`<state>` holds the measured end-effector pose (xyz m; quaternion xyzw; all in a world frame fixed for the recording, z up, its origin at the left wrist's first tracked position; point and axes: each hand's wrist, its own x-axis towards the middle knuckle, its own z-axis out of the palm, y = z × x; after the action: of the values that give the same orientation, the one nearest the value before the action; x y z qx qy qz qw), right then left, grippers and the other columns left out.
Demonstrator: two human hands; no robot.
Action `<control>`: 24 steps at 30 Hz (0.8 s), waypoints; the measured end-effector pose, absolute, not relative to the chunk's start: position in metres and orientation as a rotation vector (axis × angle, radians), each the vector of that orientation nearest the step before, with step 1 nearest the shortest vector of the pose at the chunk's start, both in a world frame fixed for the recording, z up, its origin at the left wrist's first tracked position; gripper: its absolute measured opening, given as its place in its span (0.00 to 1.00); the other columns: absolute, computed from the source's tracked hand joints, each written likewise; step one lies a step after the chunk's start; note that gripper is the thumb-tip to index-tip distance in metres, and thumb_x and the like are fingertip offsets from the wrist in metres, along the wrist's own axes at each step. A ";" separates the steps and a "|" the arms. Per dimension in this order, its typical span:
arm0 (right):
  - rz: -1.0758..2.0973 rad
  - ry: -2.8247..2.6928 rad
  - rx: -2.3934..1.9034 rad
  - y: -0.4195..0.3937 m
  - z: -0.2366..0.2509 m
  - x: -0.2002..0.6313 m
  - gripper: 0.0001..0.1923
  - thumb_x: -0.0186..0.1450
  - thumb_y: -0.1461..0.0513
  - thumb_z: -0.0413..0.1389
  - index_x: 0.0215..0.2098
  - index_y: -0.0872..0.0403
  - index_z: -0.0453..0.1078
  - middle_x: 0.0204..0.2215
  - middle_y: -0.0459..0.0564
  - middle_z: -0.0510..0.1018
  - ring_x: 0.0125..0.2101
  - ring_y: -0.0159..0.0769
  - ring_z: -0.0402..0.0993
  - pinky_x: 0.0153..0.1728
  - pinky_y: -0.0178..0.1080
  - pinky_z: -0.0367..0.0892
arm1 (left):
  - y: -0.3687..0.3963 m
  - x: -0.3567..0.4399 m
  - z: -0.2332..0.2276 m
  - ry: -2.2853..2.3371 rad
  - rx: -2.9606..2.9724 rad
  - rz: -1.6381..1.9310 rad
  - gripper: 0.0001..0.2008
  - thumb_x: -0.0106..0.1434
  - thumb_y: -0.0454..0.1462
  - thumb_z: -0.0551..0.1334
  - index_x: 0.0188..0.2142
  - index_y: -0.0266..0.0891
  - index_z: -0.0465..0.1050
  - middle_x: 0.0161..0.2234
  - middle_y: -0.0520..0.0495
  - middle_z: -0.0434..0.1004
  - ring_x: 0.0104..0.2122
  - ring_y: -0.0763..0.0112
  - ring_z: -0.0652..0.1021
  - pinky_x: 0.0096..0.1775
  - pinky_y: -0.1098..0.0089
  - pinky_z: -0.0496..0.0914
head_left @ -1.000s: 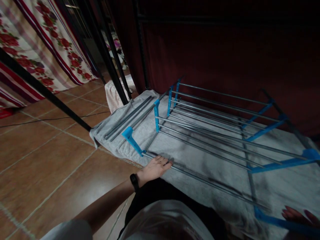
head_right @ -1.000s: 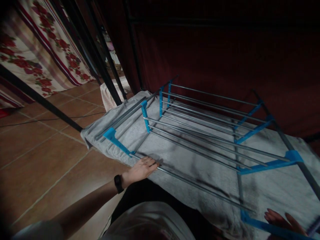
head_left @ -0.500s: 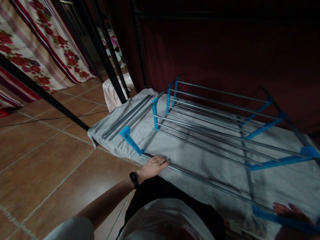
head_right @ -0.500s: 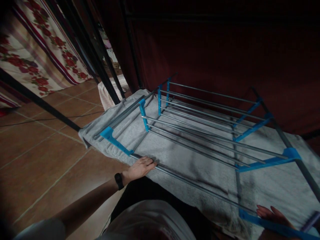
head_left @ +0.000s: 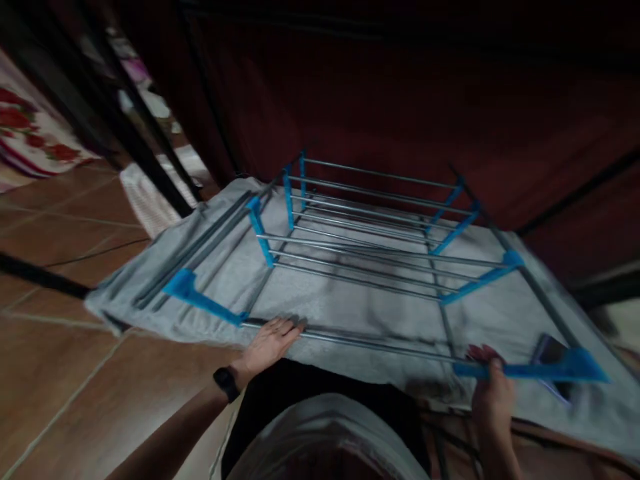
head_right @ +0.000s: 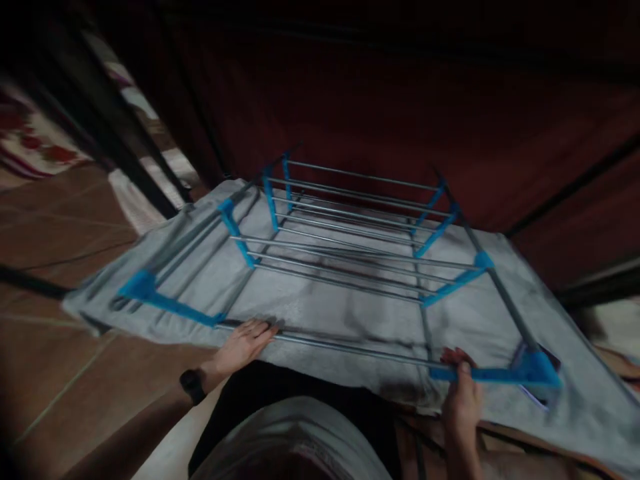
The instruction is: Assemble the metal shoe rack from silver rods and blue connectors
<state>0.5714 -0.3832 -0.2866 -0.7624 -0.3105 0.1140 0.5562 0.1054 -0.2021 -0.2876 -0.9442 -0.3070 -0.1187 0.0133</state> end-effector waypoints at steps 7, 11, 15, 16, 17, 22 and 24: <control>0.339 -0.520 -1.761 -0.375 -0.295 0.568 0.32 0.65 0.36 0.52 0.51 0.52 0.72 0.51 0.58 0.78 0.56 0.56 0.71 0.61 0.56 0.63 | -0.178 0.097 -0.304 -0.857 -2.914 -0.488 0.17 0.74 0.41 0.52 0.53 0.44 0.78 0.40 0.44 0.84 0.39 0.62 0.83 0.44 0.63 0.74; 0.427 -0.482 -1.817 -0.382 -0.301 0.570 0.34 0.63 0.34 0.53 0.51 0.49 0.75 0.54 0.54 0.78 0.61 0.54 0.67 0.65 0.56 0.57 | -0.173 0.098 -0.308 -0.819 -2.902 -0.546 0.17 0.73 0.42 0.53 0.54 0.46 0.77 0.38 0.47 0.83 0.37 0.62 0.82 0.43 0.63 0.73; 0.472 -0.508 -1.804 -0.387 -0.301 0.573 0.34 0.63 0.34 0.55 0.51 0.50 0.77 0.54 0.55 0.79 0.61 0.53 0.68 0.65 0.54 0.59 | -0.169 0.096 -0.309 -0.835 -2.884 -0.602 0.19 0.74 0.43 0.51 0.57 0.46 0.75 0.40 0.46 0.83 0.38 0.61 0.82 0.44 0.64 0.73; 0.471 -0.519 -1.807 -0.388 -0.300 0.573 0.34 0.63 0.35 0.55 0.50 0.50 0.77 0.53 0.55 0.80 0.60 0.52 0.69 0.65 0.54 0.60 | -0.169 0.095 -0.310 -0.814 -2.895 -0.589 0.19 0.74 0.43 0.51 0.56 0.46 0.76 0.40 0.45 0.84 0.38 0.61 0.82 0.43 0.64 0.74; 0.469 -0.529 -1.809 -0.388 -0.299 0.574 0.33 0.63 0.35 0.55 0.49 0.50 0.78 0.52 0.55 0.80 0.59 0.52 0.70 0.64 0.54 0.61 | -0.168 0.094 -0.311 -0.785 -2.906 -0.567 0.20 0.75 0.43 0.50 0.56 0.45 0.76 0.40 0.45 0.84 0.38 0.61 0.82 0.43 0.64 0.74; 0.582 -0.612 -1.751 -0.394 -0.291 0.580 0.30 0.63 0.37 0.58 0.49 0.49 0.79 0.53 0.53 0.80 0.59 0.52 0.70 0.65 0.53 0.58 | -0.170 0.089 -0.318 -0.765 -2.921 -0.503 0.19 0.75 0.43 0.51 0.55 0.45 0.77 0.39 0.46 0.84 0.38 0.59 0.83 0.42 0.61 0.75; 0.662 -0.645 -1.725 -0.398 -0.288 0.584 0.29 0.61 0.39 0.61 0.49 0.49 0.79 0.52 0.52 0.81 0.58 0.51 0.70 0.64 0.52 0.59 | -0.169 0.088 -0.319 -0.765 -2.929 -0.507 0.19 0.74 0.43 0.52 0.55 0.47 0.77 0.40 0.46 0.84 0.39 0.59 0.83 0.42 0.61 0.76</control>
<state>0.5844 -0.3979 -0.2882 -0.7312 -0.2735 0.2808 0.5583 0.0878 -0.1693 -0.3193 -0.9536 -0.2491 -0.1651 0.0362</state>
